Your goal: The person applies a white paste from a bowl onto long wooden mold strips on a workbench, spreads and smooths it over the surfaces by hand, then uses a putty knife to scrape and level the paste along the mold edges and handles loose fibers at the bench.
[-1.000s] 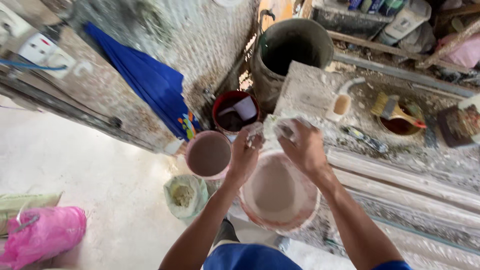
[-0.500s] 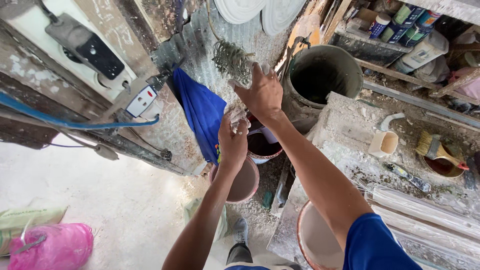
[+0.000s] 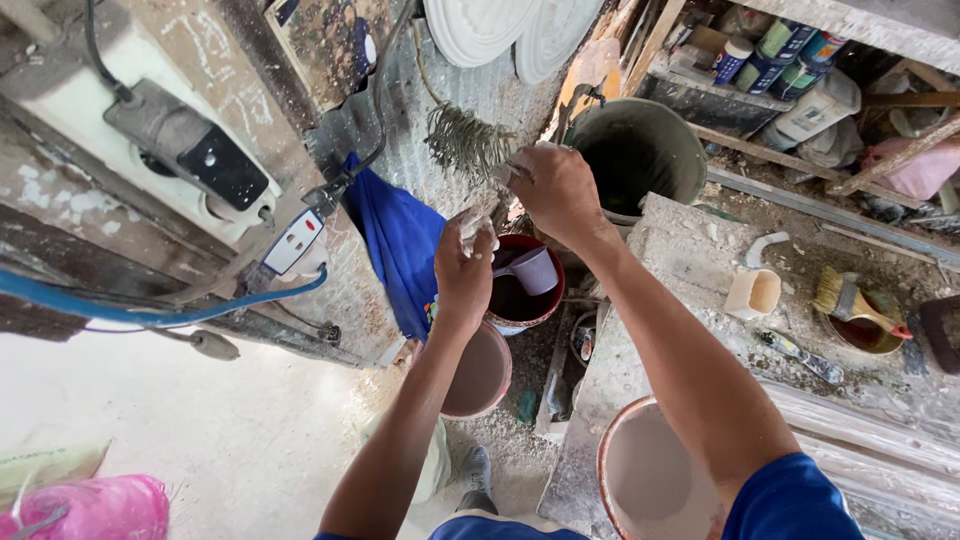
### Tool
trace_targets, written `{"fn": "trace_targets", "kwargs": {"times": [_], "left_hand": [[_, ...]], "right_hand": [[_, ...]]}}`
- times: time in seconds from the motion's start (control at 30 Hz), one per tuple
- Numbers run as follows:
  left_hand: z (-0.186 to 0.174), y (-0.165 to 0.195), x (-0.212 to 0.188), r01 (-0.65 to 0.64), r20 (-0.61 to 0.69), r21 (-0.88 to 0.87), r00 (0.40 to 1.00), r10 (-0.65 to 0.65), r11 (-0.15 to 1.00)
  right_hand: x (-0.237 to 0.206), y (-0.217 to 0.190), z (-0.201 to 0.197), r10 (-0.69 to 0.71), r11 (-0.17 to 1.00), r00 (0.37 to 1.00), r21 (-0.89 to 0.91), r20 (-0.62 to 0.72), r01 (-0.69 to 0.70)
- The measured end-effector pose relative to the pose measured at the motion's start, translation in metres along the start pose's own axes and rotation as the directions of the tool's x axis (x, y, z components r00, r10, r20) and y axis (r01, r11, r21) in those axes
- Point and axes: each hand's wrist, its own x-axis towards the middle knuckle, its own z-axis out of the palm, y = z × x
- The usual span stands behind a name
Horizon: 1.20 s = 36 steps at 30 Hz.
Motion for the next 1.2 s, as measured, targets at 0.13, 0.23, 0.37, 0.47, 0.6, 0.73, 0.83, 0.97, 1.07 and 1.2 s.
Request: {"fn": "trace_targets", "kwargs": {"times": [0.13,0.23,0.37,0.47,0.6,0.73,0.83,0.97,1.07,1.2], "left_hand": [[0.012,0.005,0.014,-0.015,-0.012,0.035,1.0,0.016,0.999],[0.017,0.011,0.021,0.011,-0.033,0.128,0.999,-0.007,0.992],[0.024,0.017,0.039,-0.193,-0.028,0.262,0.978,0.207,0.946],[0.028,0.017,0.058,-0.224,0.031,0.285,0.974,0.224,0.932],[0.025,0.014,0.073,-0.07,0.096,0.429,0.995,0.031,0.9],[0.022,0.011,0.071,-0.255,0.079,0.526,0.965,0.251,0.812],[0.022,0.016,0.071,-0.267,0.034,0.573,0.952,0.303,0.775],[0.016,0.028,0.07,-0.242,-0.011,0.58,0.952,0.305,0.778],[0.012,0.033,0.054,-0.316,-0.022,0.579,0.916,0.402,0.752],[0.016,0.026,0.014,-0.272,0.102,0.349,0.962,0.252,0.897]], "right_hand": [[0.006,-0.005,-0.026,0.14,0.957,0.982,0.238,0.123,-0.166],[0.004,-0.008,-0.037,0.183,0.926,0.971,0.306,0.151,-0.222],[0.002,-0.01,-0.041,0.114,0.92,0.989,0.366,0.093,-0.141],[0.005,-0.01,-0.039,0.143,0.924,0.986,0.345,0.086,-0.164],[0.005,-0.005,-0.034,0.269,0.895,0.942,0.31,0.201,-0.322],[-0.002,0.003,-0.022,0.258,0.77,0.958,0.572,0.124,-0.281],[-0.01,0.009,-0.009,0.326,0.549,0.936,0.778,0.136,-0.304],[-0.028,0.015,0.006,0.546,0.307,0.83,0.896,0.11,-0.321],[-0.049,0.019,0.014,0.588,0.318,0.808,0.911,0.03,-0.264],[-0.087,0.018,0.013,0.562,0.43,0.827,0.844,0.027,-0.32]]}}
